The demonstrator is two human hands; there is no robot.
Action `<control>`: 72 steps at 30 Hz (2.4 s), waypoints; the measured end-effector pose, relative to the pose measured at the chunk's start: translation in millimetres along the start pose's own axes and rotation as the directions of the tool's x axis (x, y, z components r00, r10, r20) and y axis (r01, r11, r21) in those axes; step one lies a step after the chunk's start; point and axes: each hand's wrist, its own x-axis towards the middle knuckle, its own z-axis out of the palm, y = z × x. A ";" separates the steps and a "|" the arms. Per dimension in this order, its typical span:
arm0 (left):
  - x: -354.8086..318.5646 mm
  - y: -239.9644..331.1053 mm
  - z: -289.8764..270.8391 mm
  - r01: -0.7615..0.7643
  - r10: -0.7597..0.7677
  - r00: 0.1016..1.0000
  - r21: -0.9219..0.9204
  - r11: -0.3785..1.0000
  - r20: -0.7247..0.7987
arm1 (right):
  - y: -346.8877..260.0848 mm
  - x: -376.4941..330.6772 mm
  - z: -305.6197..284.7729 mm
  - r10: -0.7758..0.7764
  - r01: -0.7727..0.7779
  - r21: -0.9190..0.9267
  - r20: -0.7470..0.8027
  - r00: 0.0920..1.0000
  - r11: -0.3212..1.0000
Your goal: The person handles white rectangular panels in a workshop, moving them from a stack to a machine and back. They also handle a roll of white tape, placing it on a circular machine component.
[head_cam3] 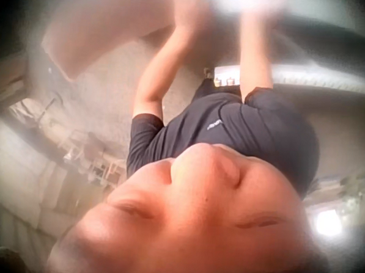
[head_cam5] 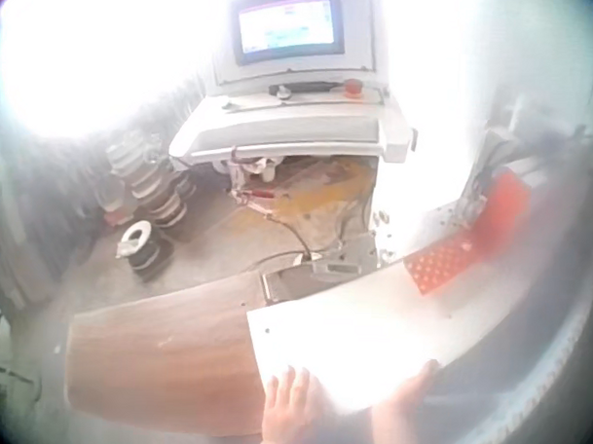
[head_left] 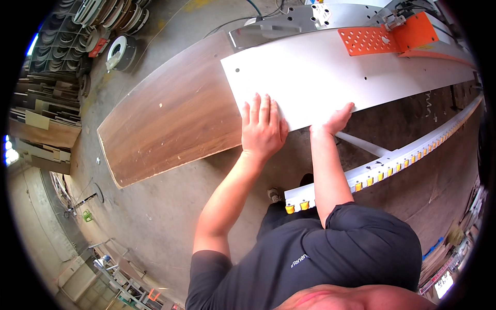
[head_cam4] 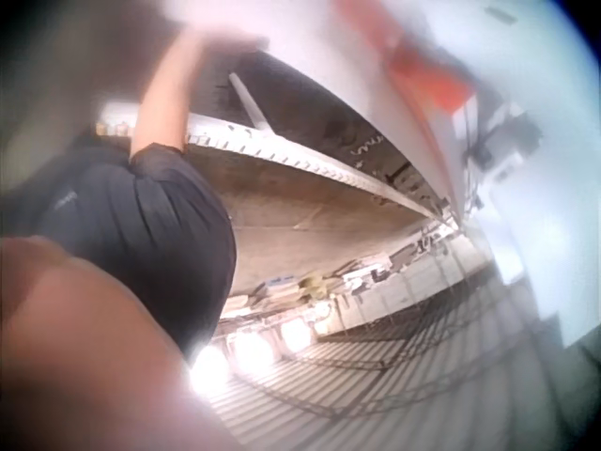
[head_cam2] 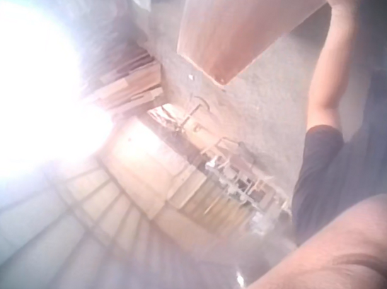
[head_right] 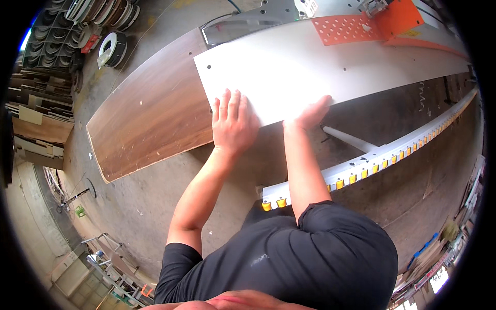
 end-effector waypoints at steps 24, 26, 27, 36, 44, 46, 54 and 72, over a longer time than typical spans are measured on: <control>66.8 182.9 24.4 -0.157 0.150 0.987 -0.509 0.847 -0.056 | -106.4 209.8 -3.9 0.132 -0.144 0.121 0.104 0.986 0.982; 18.8 199.6 9.7 -0.084 0.108 0.994 -0.554 0.829 0.011 | -109.8 229.6 -6.0 0.098 -0.104 0.119 0.062 0.993 0.987; -11.1 206.4 -1.5 0.035 0.048 0.991 -0.579 0.815 0.126 | -114.3 239.8 -6.2 0.080 -0.085 0.119 0.044 0.996 0.989; -142.4 253.0 -15.9 0.402 -0.379 0.912 -0.151 0.903 0.159 | -153.8 318.6 -14.0 0.069 -0.081 0.101 0.116 0.991 0.992; -126.3 262.2 -3.6 0.396 -0.396 0.918 -0.008 0.918 0.005 | -165.2 410.5 -26.1 0.026 -0.035 0.091 0.099 0.995 0.995; -125.1 262.5 -1.7 0.407 -0.407 0.914 0.012 0.914 0.003 | -178.0 425.6 -29.5 0.020 -0.023 0.064 0.053 0.998 0.998; -118.8 248.8 3.9 0.354 -0.359 0.932 0.081 0.932 0.053 | -191.0 543.6 -41.2 -0.134 0.094 -0.633 -0.016 0.991 0.768; -88.5 220.3 -31.6 -0.002 -0.016 0.906 0.043 0.999 0.424 | -194.9 150.1 -665.0 0.507 0.186 -0.971 0.237 0.829 0.150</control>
